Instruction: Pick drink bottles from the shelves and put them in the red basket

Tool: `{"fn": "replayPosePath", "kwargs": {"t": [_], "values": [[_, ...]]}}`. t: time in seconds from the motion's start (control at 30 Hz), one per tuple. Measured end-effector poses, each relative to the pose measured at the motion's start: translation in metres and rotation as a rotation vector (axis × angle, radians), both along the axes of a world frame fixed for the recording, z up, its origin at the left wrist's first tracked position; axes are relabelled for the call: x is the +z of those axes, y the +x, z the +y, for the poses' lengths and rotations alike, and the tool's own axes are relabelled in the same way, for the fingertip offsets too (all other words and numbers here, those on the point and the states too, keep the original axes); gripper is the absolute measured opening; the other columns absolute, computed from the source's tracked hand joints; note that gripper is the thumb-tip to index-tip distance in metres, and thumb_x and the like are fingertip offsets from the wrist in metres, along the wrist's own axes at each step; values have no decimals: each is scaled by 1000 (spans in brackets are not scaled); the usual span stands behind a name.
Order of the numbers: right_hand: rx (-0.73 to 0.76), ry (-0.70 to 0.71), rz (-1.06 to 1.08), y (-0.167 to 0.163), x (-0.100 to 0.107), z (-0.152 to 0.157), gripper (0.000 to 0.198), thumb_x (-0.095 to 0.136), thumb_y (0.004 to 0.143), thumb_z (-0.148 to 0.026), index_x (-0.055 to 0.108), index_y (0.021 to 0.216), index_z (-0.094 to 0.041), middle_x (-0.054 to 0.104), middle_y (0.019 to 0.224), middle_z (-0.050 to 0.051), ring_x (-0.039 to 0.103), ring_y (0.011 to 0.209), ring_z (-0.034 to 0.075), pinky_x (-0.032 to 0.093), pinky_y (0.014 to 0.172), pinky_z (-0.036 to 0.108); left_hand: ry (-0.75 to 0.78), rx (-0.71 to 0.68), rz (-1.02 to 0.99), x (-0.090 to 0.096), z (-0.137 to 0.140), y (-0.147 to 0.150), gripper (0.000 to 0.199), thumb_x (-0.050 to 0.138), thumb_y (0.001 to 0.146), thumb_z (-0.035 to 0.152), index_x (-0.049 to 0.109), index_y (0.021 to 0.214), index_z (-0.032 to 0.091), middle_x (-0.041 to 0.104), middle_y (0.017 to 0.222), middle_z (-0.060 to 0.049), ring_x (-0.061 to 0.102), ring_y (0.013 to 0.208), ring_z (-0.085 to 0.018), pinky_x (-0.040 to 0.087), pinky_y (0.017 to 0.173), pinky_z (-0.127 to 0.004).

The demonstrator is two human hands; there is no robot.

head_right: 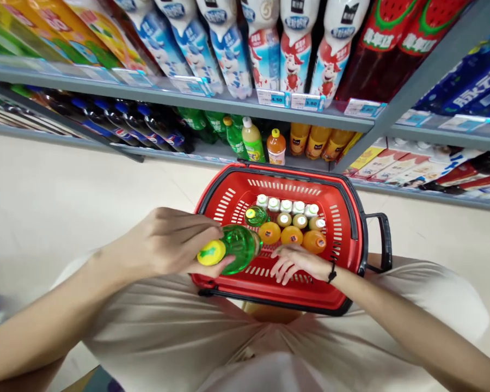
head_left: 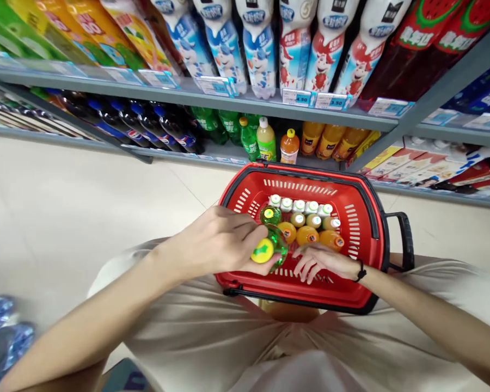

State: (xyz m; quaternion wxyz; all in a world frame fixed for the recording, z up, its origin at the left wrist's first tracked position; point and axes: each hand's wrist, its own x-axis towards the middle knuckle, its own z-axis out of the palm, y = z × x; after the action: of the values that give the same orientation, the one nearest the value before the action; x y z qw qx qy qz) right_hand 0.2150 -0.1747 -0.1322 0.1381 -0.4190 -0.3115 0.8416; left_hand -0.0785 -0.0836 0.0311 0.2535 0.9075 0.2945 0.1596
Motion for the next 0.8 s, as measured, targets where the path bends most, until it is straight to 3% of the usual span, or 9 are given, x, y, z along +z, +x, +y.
{"fn": "replayPosePath", "kwargs": {"t": [0.13, 0.3, 0.5, 0.8], "values": [[27, 19, -8, 0, 8, 4, 55, 65, 96, -67, 61, 114, -15, 79, 93, 12, 75, 74, 19, 62, 68, 32, 248, -135, 197, -14, 7, -6, 48, 60, 103, 54, 51, 67, 23, 52, 54, -1, 46, 48, -16, 24, 52, -37], [12, 32, -10, 0, 10, 12, 52, 67, 95, -65, 63, 109, -15, 78, 85, 10, 73, 69, 17, 60, 64, 28, 400, -244, 485, -47, 14, -8, 52, 47, 111, 52, 64, 77, 16, 57, 54, -2, 52, 45, -18, 22, 52, -37], [17, 63, -17, 2, 18, 15, 40, 66, 98, -55, 64, 104, -16, 77, 82, 7, 72, 66, 15, 58, 61, 25, 281, -379, 789, -91, 16, 13, 38, 66, 103, 39, 71, 77, 13, 67, 63, -10, 66, 57, -26, 19, 53, -37], [75, 93, -52, 2, 22, 13, 33, 64, 100, -49, 62, 98, -16, 76, 78, 6, 70, 63, 13, 55, 55, 22, 125, -434, 926, -158, 25, 33, 17, 74, 90, 24, 80, 83, 9, 76, 79, -19, 74, 75, -31, 33, 59, -36]]}}
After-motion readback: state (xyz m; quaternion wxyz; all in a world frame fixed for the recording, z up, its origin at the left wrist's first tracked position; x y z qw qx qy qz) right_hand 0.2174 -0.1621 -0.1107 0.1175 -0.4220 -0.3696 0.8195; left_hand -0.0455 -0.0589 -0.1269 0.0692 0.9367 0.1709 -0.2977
